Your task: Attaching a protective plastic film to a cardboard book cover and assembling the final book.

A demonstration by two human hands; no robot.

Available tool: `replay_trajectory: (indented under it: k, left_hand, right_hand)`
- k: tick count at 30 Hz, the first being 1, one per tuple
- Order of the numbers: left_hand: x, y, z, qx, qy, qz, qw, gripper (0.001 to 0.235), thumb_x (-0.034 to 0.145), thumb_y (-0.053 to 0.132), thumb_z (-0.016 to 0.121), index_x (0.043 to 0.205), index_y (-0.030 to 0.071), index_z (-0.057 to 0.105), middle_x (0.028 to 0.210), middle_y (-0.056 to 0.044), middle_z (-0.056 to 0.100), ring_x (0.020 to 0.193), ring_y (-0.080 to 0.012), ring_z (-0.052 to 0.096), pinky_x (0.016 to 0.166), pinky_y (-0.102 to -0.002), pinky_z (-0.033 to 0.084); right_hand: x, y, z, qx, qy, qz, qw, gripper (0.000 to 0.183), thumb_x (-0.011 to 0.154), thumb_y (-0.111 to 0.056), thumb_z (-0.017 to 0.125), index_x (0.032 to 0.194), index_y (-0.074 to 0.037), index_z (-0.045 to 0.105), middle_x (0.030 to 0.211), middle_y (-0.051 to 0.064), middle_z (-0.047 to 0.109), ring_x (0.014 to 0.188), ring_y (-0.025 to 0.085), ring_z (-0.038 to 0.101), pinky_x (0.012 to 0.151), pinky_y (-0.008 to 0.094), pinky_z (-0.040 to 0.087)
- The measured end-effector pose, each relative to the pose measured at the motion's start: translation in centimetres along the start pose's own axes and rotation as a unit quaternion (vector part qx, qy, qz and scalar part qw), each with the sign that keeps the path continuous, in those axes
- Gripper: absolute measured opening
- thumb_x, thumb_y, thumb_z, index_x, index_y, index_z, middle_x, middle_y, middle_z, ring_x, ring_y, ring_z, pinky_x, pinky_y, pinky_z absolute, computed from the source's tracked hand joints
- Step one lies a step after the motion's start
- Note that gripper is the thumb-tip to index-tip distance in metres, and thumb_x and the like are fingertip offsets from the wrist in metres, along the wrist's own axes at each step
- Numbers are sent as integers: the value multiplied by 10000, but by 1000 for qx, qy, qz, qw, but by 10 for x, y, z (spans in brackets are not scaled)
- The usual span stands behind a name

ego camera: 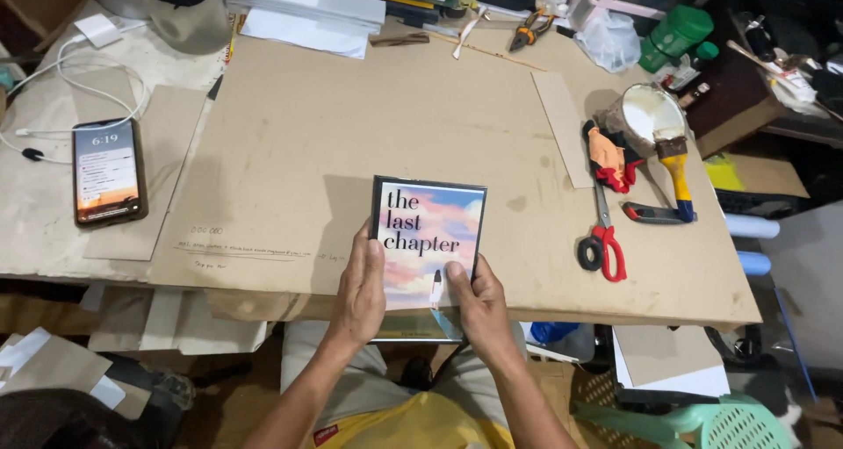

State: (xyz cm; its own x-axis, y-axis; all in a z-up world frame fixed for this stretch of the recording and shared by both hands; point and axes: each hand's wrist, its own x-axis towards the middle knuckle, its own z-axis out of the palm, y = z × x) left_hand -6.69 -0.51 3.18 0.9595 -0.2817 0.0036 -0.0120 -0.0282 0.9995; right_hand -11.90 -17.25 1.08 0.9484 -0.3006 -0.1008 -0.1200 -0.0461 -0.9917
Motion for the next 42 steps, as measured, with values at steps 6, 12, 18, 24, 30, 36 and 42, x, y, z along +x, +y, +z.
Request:
replay_trajectory:
  k: [6, 12, 18, 24, 30, 36, 42]
  left_hand:
    - [18, -25, -10, 66, 35, -25, 997, 675, 1097, 479, 218, 1333, -19, 609, 1244, -349, 650, 1293, -502, 547, 1084, -631, 400]
    - [30, -47, -6, 133, 71, 57, 987, 488, 1122, 499, 327, 921, 115, 551, 625, -93, 523, 616, -268, 586, 596, -424, 471]
    - [36, -53, -3, 121, 91, 81, 985, 460, 1126, 433, 373, 889, 84, 556, 611, -172, 540, 593, -266, 570, 534, -416, 449]
    - [63, 20, -29, 115, 7, 2, 993, 697, 1052, 586, 290, 1250, 38, 673, 1175, -294, 711, 1203, -439, 659, 999, -589, 497]
    - [205, -31, -80, 270, 65, 81, 957, 514, 926, 437, 595, 1344, 142, 647, 1064, 4, 789, 766, -205, 763, 840, -365, 547]
    - [370, 9, -107, 498, 174, 406, 746, 663, 870, 128, 757, 1478, 40, 508, 1261, -182, 606, 1169, -375, 567, 995, -504, 446]
    - [457, 40, -120, 618, 129, 358, 688, 728, 924, -178, 502, 1571, 139, 402, 1576, -171, 474, 1428, -451, 401, 1069, -686, 402]
  right_hand:
    - [7, -3, -9, 32, 25, 21, 999, 153, 1012, -231, 649, 1046, -91, 700, 710, -2, 669, 606, 79, 550, 595, 236, 481]
    - [10, 9, -9, 72, 17, -5, 997, 163, 1024, -284, 645, 1048, -123, 634, 726, -17, 664, 599, 41, 590, 578, 207, 480]
    - [20, 35, -19, 111, 23, -25, 993, 198, 1058, -227, 591, 1170, -67, 628, 827, 55, 720, 714, 89, 704, 712, 272, 596]
    - [47, -34, -11, -18, 57, 0, 998, 379, 1030, -307, 603, 1322, -67, 630, 1062, 93, 689, 987, 173, 578, 988, 367, 498]
    - [90, -31, -72, -141, 161, 21, 977, 812, 922, -491, 447, 1627, -140, 248, 1607, 135, 397, 1383, 267, 495, 1063, 418, 478]
    - [94, 8, -78, -223, 196, -5, 955, 462, 935, -212, 630, 1366, -49, 654, 1179, 105, 771, 1139, 167, 674, 1062, 303, 477]
    - [97, -7, -64, -212, 271, 130, 930, 312, 928, -187, 679, 1164, -21, 798, 1096, 110, 826, 1094, 180, 728, 977, 297, 532]
